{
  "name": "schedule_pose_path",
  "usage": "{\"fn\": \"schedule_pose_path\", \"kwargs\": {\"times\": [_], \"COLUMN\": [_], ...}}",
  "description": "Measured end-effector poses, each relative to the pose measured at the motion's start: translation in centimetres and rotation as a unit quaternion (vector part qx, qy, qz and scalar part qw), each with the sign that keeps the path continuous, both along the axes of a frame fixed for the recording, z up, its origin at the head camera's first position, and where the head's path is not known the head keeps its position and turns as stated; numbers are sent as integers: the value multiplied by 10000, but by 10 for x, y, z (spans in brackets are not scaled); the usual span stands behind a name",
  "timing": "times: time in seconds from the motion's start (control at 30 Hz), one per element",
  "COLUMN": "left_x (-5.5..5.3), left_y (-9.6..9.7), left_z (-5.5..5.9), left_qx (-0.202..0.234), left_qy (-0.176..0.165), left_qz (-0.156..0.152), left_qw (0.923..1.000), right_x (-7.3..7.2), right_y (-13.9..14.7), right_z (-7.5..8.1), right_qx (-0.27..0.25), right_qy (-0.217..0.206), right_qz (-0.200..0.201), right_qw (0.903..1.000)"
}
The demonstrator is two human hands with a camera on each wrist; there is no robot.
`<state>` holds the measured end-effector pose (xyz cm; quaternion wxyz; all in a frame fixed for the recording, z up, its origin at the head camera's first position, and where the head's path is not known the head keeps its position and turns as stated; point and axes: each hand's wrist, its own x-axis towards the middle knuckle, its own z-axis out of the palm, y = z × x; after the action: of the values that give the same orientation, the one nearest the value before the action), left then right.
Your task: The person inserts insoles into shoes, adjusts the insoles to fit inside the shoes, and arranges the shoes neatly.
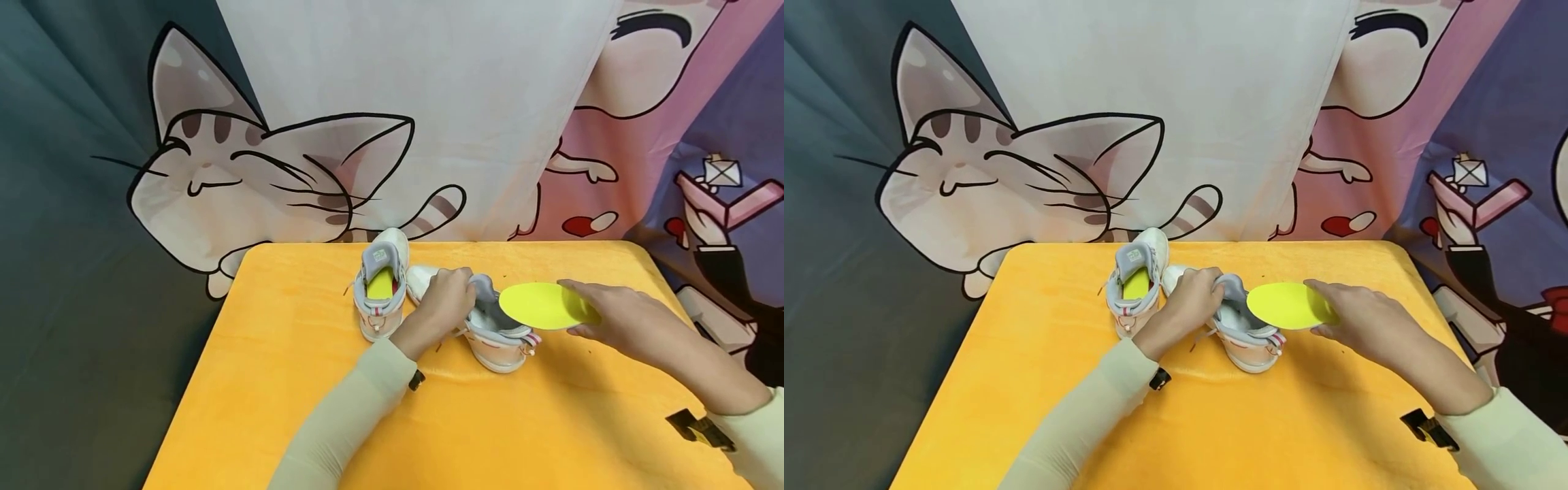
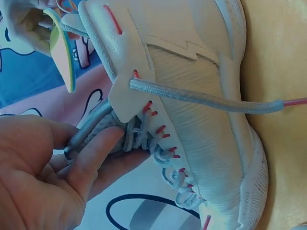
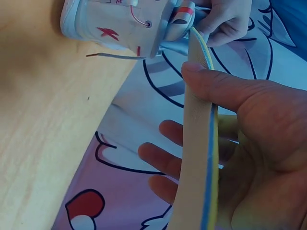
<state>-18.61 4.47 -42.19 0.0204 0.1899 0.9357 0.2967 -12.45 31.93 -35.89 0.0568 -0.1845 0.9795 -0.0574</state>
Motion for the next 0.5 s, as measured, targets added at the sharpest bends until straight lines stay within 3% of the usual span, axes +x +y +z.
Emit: {"fn": "schedule_pose_path", "kwargs": {"times": [0.23,0.5], "left_x": [-2,-3], "left_y": [-1,0], "left_z": [-3,-5], "left_qx": [17,-34], "left_qy": [-59,-86], "left_qz": [2,-21], "left_qw": [10000,10000], "right_x": [0,-5], "right_y": [-3,-13], "right_z": [8,19], "right_qx": [233,331], "right_qy": [-178,160], "right_qz": [-44,238], "right_qw": [9996,9990]}}
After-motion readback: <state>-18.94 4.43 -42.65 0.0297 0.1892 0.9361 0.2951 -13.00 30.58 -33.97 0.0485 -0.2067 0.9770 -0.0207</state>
